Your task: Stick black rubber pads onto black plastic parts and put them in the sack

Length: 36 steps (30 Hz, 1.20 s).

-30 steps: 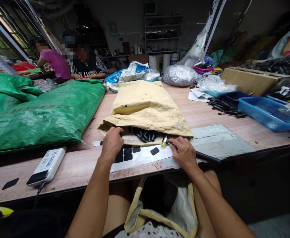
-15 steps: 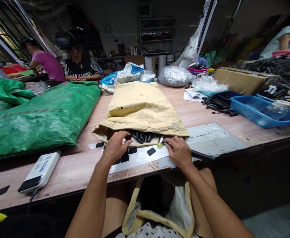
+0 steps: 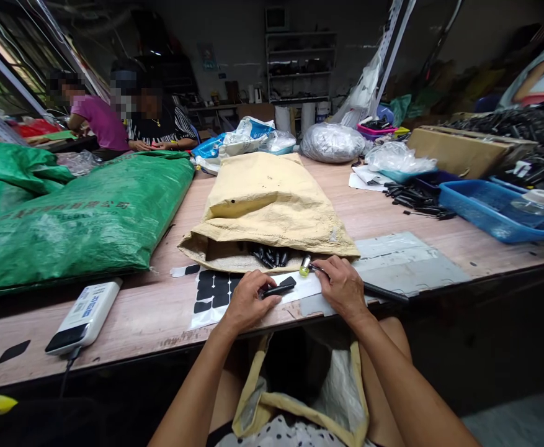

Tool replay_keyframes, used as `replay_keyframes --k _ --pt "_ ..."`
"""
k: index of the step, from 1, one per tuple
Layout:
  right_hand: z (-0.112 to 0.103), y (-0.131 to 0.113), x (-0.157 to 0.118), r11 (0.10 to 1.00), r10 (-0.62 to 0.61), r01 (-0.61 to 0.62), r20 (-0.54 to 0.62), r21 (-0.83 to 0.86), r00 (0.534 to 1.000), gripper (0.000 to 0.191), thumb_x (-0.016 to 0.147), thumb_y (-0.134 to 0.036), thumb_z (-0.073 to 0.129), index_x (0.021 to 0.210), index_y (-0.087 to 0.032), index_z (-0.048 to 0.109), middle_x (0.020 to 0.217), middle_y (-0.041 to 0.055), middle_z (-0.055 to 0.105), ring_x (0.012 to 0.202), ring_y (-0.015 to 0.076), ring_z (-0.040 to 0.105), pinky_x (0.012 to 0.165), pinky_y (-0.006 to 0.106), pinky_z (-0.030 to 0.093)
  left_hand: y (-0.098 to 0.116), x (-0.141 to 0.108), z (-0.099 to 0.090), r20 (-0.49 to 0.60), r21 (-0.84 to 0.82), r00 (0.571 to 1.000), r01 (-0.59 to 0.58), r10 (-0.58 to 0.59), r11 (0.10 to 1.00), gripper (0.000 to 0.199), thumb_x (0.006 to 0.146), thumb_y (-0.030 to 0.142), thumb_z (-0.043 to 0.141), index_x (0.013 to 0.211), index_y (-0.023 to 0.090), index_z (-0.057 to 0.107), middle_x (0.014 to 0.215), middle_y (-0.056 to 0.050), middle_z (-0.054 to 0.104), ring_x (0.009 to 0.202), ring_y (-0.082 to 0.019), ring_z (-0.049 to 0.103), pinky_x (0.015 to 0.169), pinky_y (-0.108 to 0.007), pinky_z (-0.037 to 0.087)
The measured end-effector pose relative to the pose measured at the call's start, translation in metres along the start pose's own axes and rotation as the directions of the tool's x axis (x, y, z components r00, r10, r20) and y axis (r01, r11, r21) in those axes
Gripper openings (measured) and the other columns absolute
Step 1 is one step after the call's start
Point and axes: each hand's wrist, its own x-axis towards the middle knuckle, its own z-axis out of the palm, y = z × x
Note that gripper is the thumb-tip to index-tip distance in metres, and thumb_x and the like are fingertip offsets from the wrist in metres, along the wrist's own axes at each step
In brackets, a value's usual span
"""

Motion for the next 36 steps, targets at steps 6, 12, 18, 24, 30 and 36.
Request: replay_keyframes --k 6,12,18,24,30,36 --pt "-0.011 -0.009 0.001 0.998 -0.051 0.053 -0.076 0.028 0.996 0.031 0.097 -0.02 0.049 0.121 -0.024 0.069 0.092 0.0058 0.065 0.091 0.0215 0.056 0.084 0.033 0.044 -0.003 0.001 -0.001 0.007 -0.075 0.999 0.044 -0.043 0.996 0.014 0.077 0.027 0.077 0.089 0.022 0.071 0.087 -0.001 0.065 0.09 -0.021 0.057 0.082 -0.032 0.043" --pt "-0.037 -0.052 0.003 0.943 -0.082 0.08 -0.009 0.323 0.997 0.03 0.1 -0.025 0.047 0.123 -0.026 0.066 0.099 0.0051 0.067 0.093 0.0188 0.062 0.085 0.03 0.049 -0.003 0.003 0.001 0.013 -0.103 0.997 0.08 -0.079 0.991 0.015 0.074 0.027 0.079 0.087 0.022 0.072 0.087 0.0 0.066 0.092 -0.021 0.058 0.084 -0.032 0.044" --pt "-0.037 -0.085 -0.003 0.92 -0.145 0.123 0.031 0.372 0.989 0.032 0.1 -0.022 0.046 0.125 -0.026 0.065 0.098 0.005 0.067 0.093 0.0181 0.061 0.083 0.029 0.049 -0.004 0.004 0.001 0.027 -0.098 0.997 0.077 -0.075 0.992 0.016 0.073 0.026 0.08 0.086 0.021 0.072 0.085 0.0 0.064 0.09 -0.02 0.056 0.082 -0.031 0.044" --pt "-0.026 -0.087 -0.011 0.969 -0.159 0.131 0.122 0.211 0.98 0.033 0.096 -0.016 0.049 0.121 -0.028 0.067 0.088 0.0034 0.065 0.086 0.0178 0.061 0.075 0.027 0.047 -0.004 0.003 0.001 0.019 -0.094 0.996 0.088 -0.087 0.992 0.014 0.073 0.028 0.08 0.081 0.021 0.071 0.083 0.0 0.063 0.088 -0.02 0.056 0.081 -0.031 0.044" --pt "-0.035 -0.081 -0.009 0.964 -0.104 0.095 0.026 0.248 0.994 0.033 0.1 -0.021 0.045 0.126 -0.027 0.065 0.095 0.0051 0.067 0.092 0.019 0.062 0.082 0.029 0.048 -0.004 0.003 0.004 0.007 -0.122 0.995 0.097 -0.097 0.988 0.015 0.072 0.023 0.08 0.084 0.022 0.072 0.086 0.001 0.066 0.091 -0.02 0.058 0.085 -0.031 0.044" --pt "-0.033 -0.071 -0.012 0.978 -0.083 0.062 0.098 0.201 0.992 0.031 0.099 -0.021 0.047 0.121 -0.028 0.067 0.094 0.0045 0.068 0.091 0.0191 0.063 0.08 0.029 0.047 -0.004 0.002 0.004 -0.004 -0.102 0.996 0.087 -0.088 0.991 0.016 0.072 0.024 0.079 0.085 0.022 0.07 0.085 0.001 0.065 0.09 -0.02 0.057 0.082 -0.031 0.043"
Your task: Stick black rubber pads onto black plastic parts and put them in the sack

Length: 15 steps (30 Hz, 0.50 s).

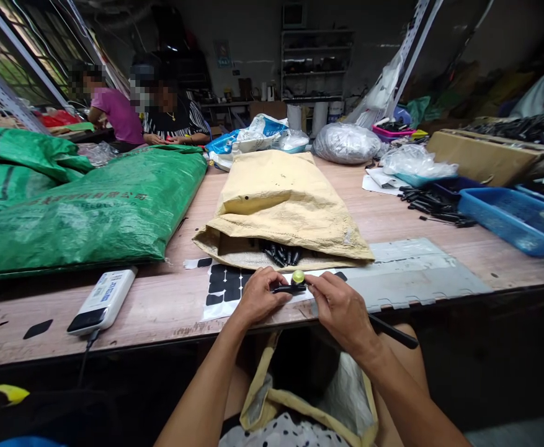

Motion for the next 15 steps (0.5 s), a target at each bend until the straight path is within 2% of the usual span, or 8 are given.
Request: replay_keyframes --k 5,11,15 --pt "-0.003 0.021 0.009 0.997 0.063 -0.06 -0.077 0.038 0.995 0.027 0.099 -0.025 0.049 0.117 -0.027 0.069 0.099 0.0041 0.069 0.095 0.0192 0.063 0.085 0.03 0.047 0.001 0.0 -0.002 0.006 -0.001 1.0 -0.006 0.006 1.0 0.017 0.073 0.023 0.077 0.087 0.022 0.069 0.087 0.001 0.065 0.09 -0.02 0.057 0.082 -0.031 0.043" --pt "0.007 0.058 0.018 0.986 0.089 -0.104 -0.113 -0.13 0.99 0.023 0.091 -0.02 0.058 0.107 -0.025 0.073 0.091 0.0036 0.067 0.093 0.021 0.058 0.084 0.032 0.044 0.001 0.001 -0.002 0.014 -0.016 1.0 -0.002 0.003 1.0 0.017 0.072 0.02 0.075 0.086 0.022 0.067 0.088 0.001 0.065 0.09 -0.02 0.056 0.08 -0.031 0.042" --pt "0.016 0.07 0.017 0.975 0.111 -0.131 -0.115 -0.18 0.987 0.023 0.091 -0.019 0.058 0.108 -0.024 0.073 0.092 0.0039 0.066 0.092 0.0202 0.057 0.085 0.031 0.043 0.0 0.0 -0.002 0.016 -0.021 1.0 0.004 -0.004 1.0 0.016 0.072 0.02 0.075 0.085 0.022 0.066 0.089 0.001 0.065 0.091 -0.02 0.056 0.082 -0.031 0.042"
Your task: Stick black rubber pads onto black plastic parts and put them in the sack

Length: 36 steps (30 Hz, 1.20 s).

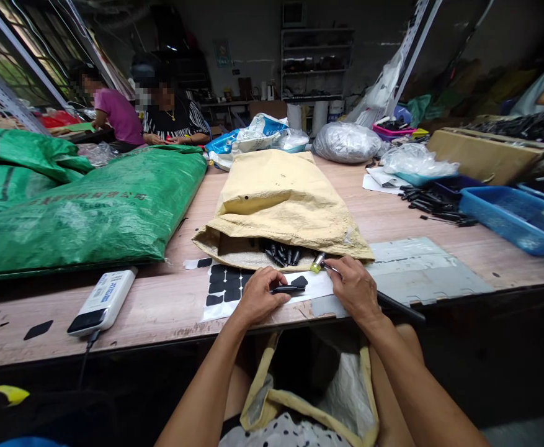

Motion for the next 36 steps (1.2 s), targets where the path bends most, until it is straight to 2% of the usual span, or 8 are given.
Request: replay_keyframes --k 10,14,17,20,25,29,32,36 --pt "0.003 -0.001 -0.003 0.999 -0.01 0.009 -0.02 -0.052 1.0 0.023 0.092 -0.021 0.058 0.11 -0.025 0.071 0.093 0.0038 0.064 0.09 0.0204 0.053 0.083 0.032 0.04 0.001 0.001 -0.001 0.0 0.019 1.0 0.0 0.0 1.0 0.016 0.072 0.019 0.075 0.085 0.021 0.065 0.088 0.0 0.065 0.09 -0.021 0.055 0.081 -0.032 0.042" --pt "0.005 0.0 -0.003 0.998 -0.001 0.0 -0.022 -0.067 1.0 0.023 0.09 -0.023 0.059 0.11 -0.025 0.07 0.094 0.0035 0.064 0.091 0.0206 0.053 0.083 0.032 0.039 0.019 -0.014 0.001 0.006 -0.033 0.999 -0.033 0.033 0.999 0.014 0.08 0.027 0.073 0.092 0.02 0.067 0.089 -0.002 0.065 0.086 -0.02 0.055 0.078 -0.032 0.042" --pt "0.005 -0.001 -0.003 0.997 0.005 -0.006 -0.009 -0.075 1.0 0.023 0.09 -0.023 0.059 0.111 -0.025 0.07 0.095 0.0035 0.063 0.091 0.021 0.052 0.083 0.032 0.039 0.043 -0.043 0.012 0.152 -0.184 0.981 -0.089 0.118 0.979 0.016 0.091 0.031 0.065 0.103 0.022 0.068 0.093 -0.002 0.066 0.084 -0.018 0.058 0.076 -0.029 0.044" --pt "0.005 -0.002 -0.003 0.997 0.016 -0.016 -0.008 -0.077 1.0 0.023 0.09 -0.023 0.059 0.111 -0.025 0.07 0.095 0.0037 0.063 0.091 0.0212 0.052 0.084 0.032 0.039 0.057 -0.074 0.035 0.36 -0.177 0.917 -0.111 0.169 0.978 0.015 0.09 0.032 0.066 0.103 0.026 0.07 0.094 0.0 0.069 0.085 -0.016 0.062 0.075 -0.026 0.045" --pt "0.004 -0.003 -0.003 0.997 0.014 -0.015 -0.015 -0.078 1.0 0.022 0.091 -0.023 0.058 0.109 -0.025 0.07 0.094 0.0044 0.063 0.091 0.0211 0.052 0.082 0.033 0.039 0.035 -0.097 0.084 0.511 0.154 0.852 0.039 -0.114 0.987 0.018 0.084 0.032 0.066 0.1 0.025 0.072 0.1 -0.004 0.073 0.091 -0.024 0.068 0.078 -0.032 0.049" --pt "0.003 -0.003 -0.004 0.996 0.006 -0.008 -0.025 -0.085 1.0 0.023 0.091 -0.023 0.058 0.11 -0.025 0.07 0.094 0.0045 0.063 0.092 0.0214 0.051 0.082 0.033 0.039 0.01 -0.101 0.106 0.561 0.378 0.753 0.137 -0.344 0.915 0.025 0.082 0.026 0.061 0.102 0.02 0.075 0.102 -0.013 0.076 0.1 -0.033 0.071 0.083 -0.04 0.053" --pt "0.003 -0.004 -0.004 0.996 0.006 -0.009 -0.027 -0.085 1.0 0.023 0.091 -0.022 0.058 0.11 -0.025 0.07 0.094 0.0047 0.063 0.092 0.0213 0.051 0.082 0.033 0.039 0.015 -0.102 0.102 0.581 0.381 0.74 0.12 -0.339 0.917 0.027 0.079 0.026 0.063 0.102 0.021 0.076 0.104 -0.012 0.076 0.1 -0.034 0.071 0.084 -0.043 0.053" --pt "0.003 -0.004 -0.004 0.996 0.007 -0.009 -0.018 -0.088 1.0 0.023 0.092 -0.023 0.058 0.111 -0.025 0.07 0.095 0.0046 0.063 0.092 0.0214 0.051 0.083 0.032 0.038 0.043 -0.083 0.064 0.602 0.109 0.792 0.049 -0.105 0.993 0.026 0.079 0.037 0.069 0.104 0.03 0.076 0.097 -0.004 0.077 0.09 -0.028 0.071 0.075 -0.036 0.054"
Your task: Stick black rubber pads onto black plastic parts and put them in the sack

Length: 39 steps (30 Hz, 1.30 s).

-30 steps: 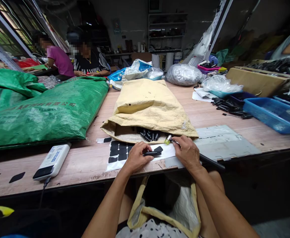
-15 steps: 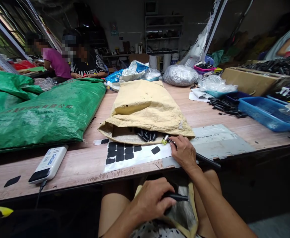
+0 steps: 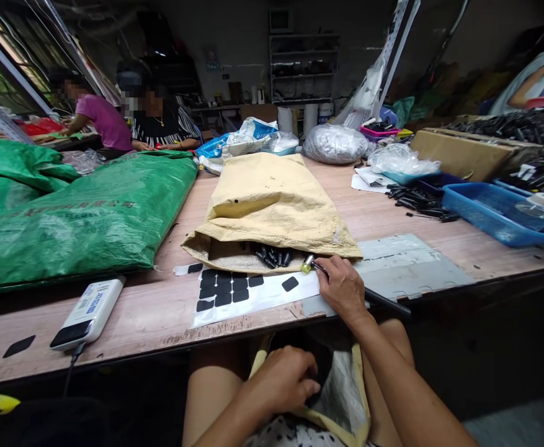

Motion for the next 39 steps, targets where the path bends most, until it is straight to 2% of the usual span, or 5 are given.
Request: replay_keyframes --k 4,8,14,28,39 --pt "0.0 0.0 0.0 1.0 0.013 -0.013 0.012 0.001 1.0 0.023 0.092 -0.023 0.059 0.111 -0.025 0.07 0.095 0.0042 0.063 0.092 0.0212 0.051 0.083 0.032 0.037 0.001 0.009 -0.076 -0.293 -0.076 0.949 -0.148 0.12 0.986 0.021 0.091 0.029 0.057 0.099 0.033 0.075 0.093 -0.001 0.076 0.084 -0.018 0.068 0.076 -0.028 0.053" --pt "0.0 -0.001 0.001 1.0 0.01 -0.01 0.001 0.004 1.0 0.023 0.092 -0.023 0.058 0.111 -0.025 0.07 0.095 0.0044 0.062 0.093 0.0213 0.05 0.082 0.032 0.037 -0.033 0.037 -0.144 -0.703 0.14 0.708 0.054 0.061 0.989 0.03 0.091 0.019 0.05 0.109 0.025 0.073 0.105 -0.007 0.068 0.094 -0.021 0.065 0.084 -0.032 0.051" --pt "-0.002 -0.002 0.0 1.0 0.001 -0.001 0.002 0.009 1.0 0.022 0.093 -0.023 0.055 0.11 -0.025 0.069 0.093 0.005 0.062 0.092 0.0221 0.05 0.082 0.032 0.037 -0.066 0.069 -0.186 -0.564 0.406 0.808 0.093 0.17 0.909 0.044 0.081 0.009 0.057 0.117 0.029 0.073 0.108 -0.004 0.058 0.095 -0.02 0.062 0.077 -0.027 0.049" --pt "-0.002 -0.002 0.0 1.0 0.014 -0.014 0.011 0.02 1.0 0.022 0.092 -0.023 0.057 0.11 -0.025 0.069 0.094 0.0048 0.062 0.093 0.0219 0.051 0.082 0.032 0.037 -0.036 0.051 -0.157 -0.595 0.512 0.718 -0.007 0.36 0.859 0.009 0.092 0.026 0.065 0.1 0.022 0.063 0.102 -0.004 0.069 0.096 -0.024 0.054 0.087 -0.036 0.039" --pt "-0.002 -0.001 0.0 1.0 0.003 -0.003 0.0 0.031 1.0 0.022 0.093 -0.024 0.055 0.11 -0.025 0.069 0.093 0.0053 0.062 0.092 0.0222 0.051 0.082 0.032 0.037 -0.044 0.029 -0.1 -0.586 0.155 0.784 -0.142 0.206 0.978 0.027 0.081 0.028 0.077 0.105 0.023 0.067 0.098 -0.003 0.065 0.094 -0.022 0.055 0.083 -0.033 0.043"
